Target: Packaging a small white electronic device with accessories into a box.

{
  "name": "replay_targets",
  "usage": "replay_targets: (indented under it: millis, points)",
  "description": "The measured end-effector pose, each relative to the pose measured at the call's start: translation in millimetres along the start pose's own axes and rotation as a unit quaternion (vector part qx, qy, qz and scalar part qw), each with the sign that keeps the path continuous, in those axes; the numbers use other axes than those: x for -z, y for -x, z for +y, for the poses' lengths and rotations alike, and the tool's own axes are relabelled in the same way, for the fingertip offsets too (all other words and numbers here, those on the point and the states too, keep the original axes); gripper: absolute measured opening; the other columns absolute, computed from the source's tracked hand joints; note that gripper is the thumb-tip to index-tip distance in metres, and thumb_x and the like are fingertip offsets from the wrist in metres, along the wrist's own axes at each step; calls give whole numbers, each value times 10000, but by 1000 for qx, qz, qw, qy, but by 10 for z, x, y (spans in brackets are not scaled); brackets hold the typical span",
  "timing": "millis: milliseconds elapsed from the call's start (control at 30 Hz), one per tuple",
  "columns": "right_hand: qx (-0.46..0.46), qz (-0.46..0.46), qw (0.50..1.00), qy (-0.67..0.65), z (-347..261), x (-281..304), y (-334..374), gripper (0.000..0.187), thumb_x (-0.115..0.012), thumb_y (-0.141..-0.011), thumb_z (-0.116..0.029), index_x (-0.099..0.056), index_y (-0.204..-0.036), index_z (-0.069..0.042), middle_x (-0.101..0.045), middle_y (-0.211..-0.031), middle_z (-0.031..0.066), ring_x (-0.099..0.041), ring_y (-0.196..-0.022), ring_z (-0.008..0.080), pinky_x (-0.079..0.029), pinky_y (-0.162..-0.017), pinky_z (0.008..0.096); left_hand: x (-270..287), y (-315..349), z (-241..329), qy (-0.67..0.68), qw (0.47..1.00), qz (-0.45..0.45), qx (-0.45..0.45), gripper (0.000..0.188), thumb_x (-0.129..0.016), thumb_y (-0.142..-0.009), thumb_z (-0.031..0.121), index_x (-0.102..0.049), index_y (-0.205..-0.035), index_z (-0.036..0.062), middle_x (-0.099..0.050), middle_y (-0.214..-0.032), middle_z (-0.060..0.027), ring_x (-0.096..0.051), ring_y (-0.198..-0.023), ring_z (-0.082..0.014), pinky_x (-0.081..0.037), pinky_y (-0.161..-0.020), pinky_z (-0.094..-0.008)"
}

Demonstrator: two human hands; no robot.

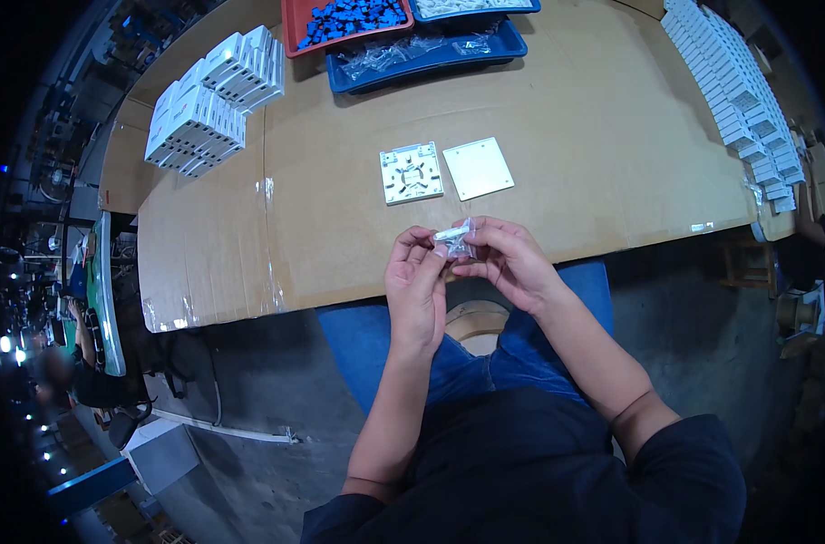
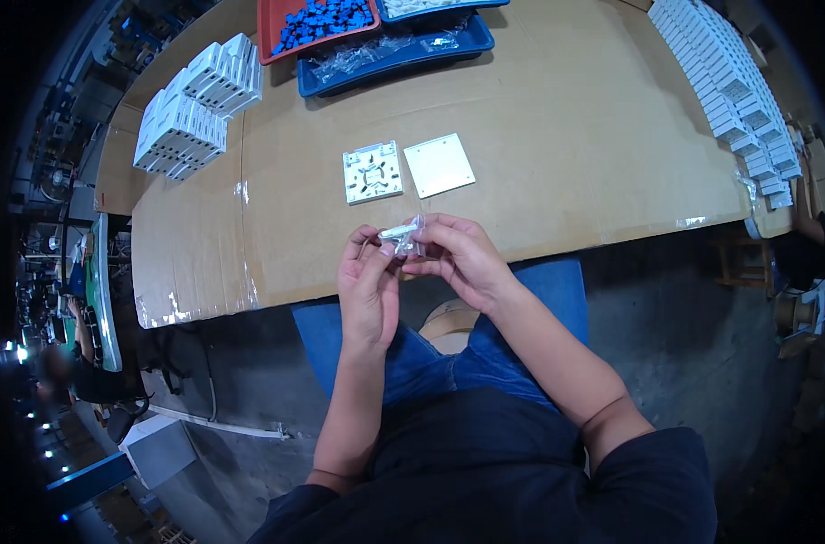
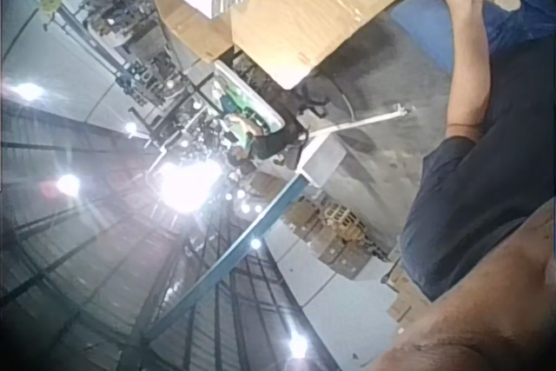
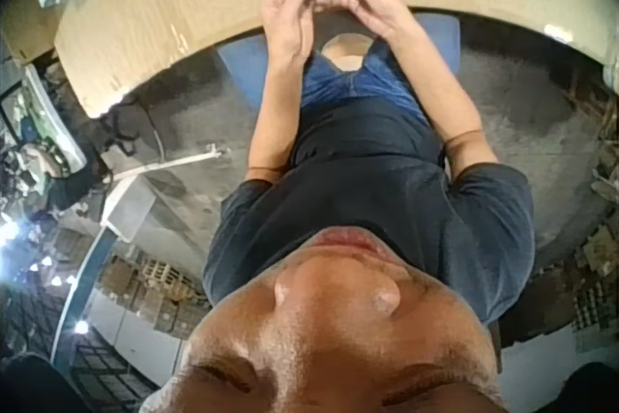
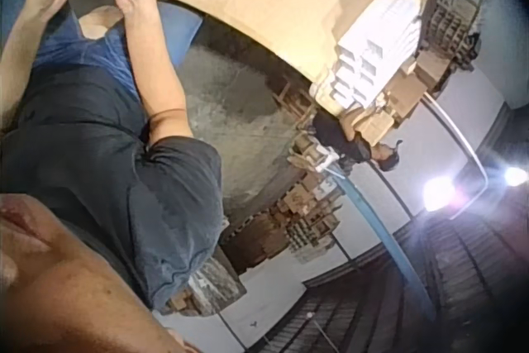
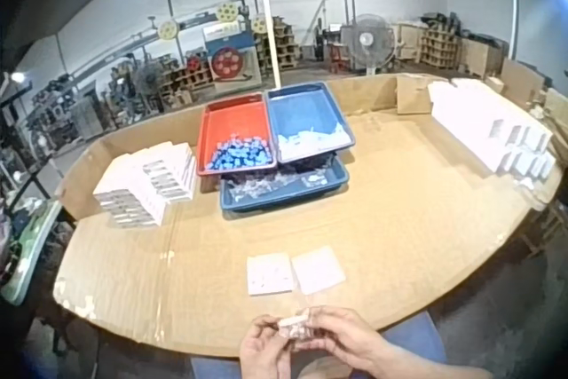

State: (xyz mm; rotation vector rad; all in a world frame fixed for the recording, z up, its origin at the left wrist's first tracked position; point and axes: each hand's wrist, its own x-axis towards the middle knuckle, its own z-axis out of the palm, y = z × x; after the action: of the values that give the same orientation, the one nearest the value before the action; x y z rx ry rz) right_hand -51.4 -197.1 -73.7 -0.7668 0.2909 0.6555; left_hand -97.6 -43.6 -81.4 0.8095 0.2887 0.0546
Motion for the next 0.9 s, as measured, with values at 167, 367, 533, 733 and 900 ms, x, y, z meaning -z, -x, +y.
replay_targets:
  millis: [167, 367, 533, 733, 900]
  points:
    - [39, 18, 994, 100, 46, -13, -3, 211, -624, -1040, -104, -664, -1213, 10, -708, -990, 92, -709, -784, 145, -643, -753, 311, 19, 6, 51, -18, 999, -10, 31, 290, -653, -1003, 9, -546, -1273, 23, -664, -1108, -88, -662, -976, -138, -543, -902, -278]
    - [120, 16, 972, 199, 70, -19, -5, 202, -661, -1024, -81, -674, -1188, 37, -690, -936, 73, -661, -734, 107, -629, -720, 305, 118, -21, 35, -7, 999, 28, 22, 346, -637, -1014, 0, -502, -1332, 20, -654, -1113, -94, -654, -1005, -139, -550, -903, -279]
    - [118, -16, 977, 176, 18, 15, 11, 206, -651, -1027, -66, -687, -1209, 23, -689, -925, 54, -661, -759, 94, -600, -689, 258, 80, 8, 100, 26, 999, 29, 27, 392, -627, -1027, 25, -475, -1388, 25, -655, -1169, -115, -641, -1090, -159, -546, -941, -310]
    - [136, -35, 968, 206, -59, 86, 15, 177, -665, -1008, -51, -701, -1167, 20, -686, -914, 67, -644, -714, 106, -585, -659, 273, 223, -109, 283, -110, 974, -63, 188, 346, -634, -1052, 137, -566, -1358, -10, -712, -1134, -117, -696, -943, -163, -562, -853, -301]
    - [143, -47, 944, 293, -87, 196, -41, 144, -648, -1017, -58, -747, -1109, -8, -677, -841, 27, -638, -719, 75, -564, -640, 252, 273, -109, 258, -249, 964, -75, 55, 237, -686, -1031, 144, -713, -1191, -28, -728, -997, -62, -646, -849, -96, -524, -769, -223]
